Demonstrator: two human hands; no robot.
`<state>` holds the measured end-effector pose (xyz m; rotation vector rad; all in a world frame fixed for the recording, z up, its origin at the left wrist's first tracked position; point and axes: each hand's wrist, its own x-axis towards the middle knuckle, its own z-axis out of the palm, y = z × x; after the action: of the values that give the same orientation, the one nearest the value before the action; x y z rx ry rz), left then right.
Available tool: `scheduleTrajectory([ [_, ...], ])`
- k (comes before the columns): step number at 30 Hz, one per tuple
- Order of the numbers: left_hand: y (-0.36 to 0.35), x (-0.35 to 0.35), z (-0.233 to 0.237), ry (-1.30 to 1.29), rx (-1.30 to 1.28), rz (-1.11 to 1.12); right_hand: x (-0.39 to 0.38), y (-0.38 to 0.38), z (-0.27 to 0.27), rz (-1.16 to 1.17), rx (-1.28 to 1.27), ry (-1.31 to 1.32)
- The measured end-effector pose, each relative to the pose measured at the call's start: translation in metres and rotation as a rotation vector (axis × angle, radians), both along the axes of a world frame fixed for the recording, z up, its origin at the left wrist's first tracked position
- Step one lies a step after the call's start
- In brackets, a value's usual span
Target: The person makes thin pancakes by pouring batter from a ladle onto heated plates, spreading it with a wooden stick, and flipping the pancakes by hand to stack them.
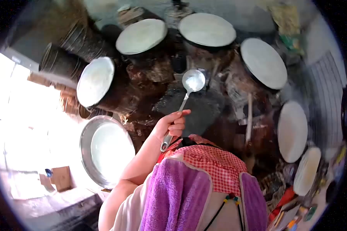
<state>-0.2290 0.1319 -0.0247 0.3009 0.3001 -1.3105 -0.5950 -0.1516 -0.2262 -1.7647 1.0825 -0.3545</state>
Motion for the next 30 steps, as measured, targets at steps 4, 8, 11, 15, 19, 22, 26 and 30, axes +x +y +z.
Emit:
scheduleTrajectory([
  [4,0.060,0.039,-0.017,-0.094,0.082,0.125,0.173,0.043,0.054,0.181,0.063,-0.188],
  [8,0.114,0.070,-0.010,-0.162,0.189,0.300,0.314,0.042,0.130,0.227,0.199,0.079],
  [11,0.141,0.073,-0.012,-0.093,0.153,0.465,0.396,0.004,0.127,0.296,-0.064,0.232],
  [15,0.157,0.058,-0.014,0.017,0.059,0.680,0.487,-0.060,0.092,0.386,-0.702,0.330],
  [19,0.145,0.042,-0.015,0.108,0.015,0.862,0.564,-0.094,0.108,0.685,-0.617,0.662],
  [22,0.125,0.045,-0.004,0.129,0.003,0.965,0.620,-0.117,0.112,0.761,-0.624,0.689],
  [26,0.101,0.055,0.007,0.153,-0.132,1.097,0.626,-0.126,0.106,0.734,-0.479,0.466],
  [30,0.090,0.066,0.011,0.115,-0.249,1.169,0.565,-0.130,0.085,0.784,-0.446,0.266],
])
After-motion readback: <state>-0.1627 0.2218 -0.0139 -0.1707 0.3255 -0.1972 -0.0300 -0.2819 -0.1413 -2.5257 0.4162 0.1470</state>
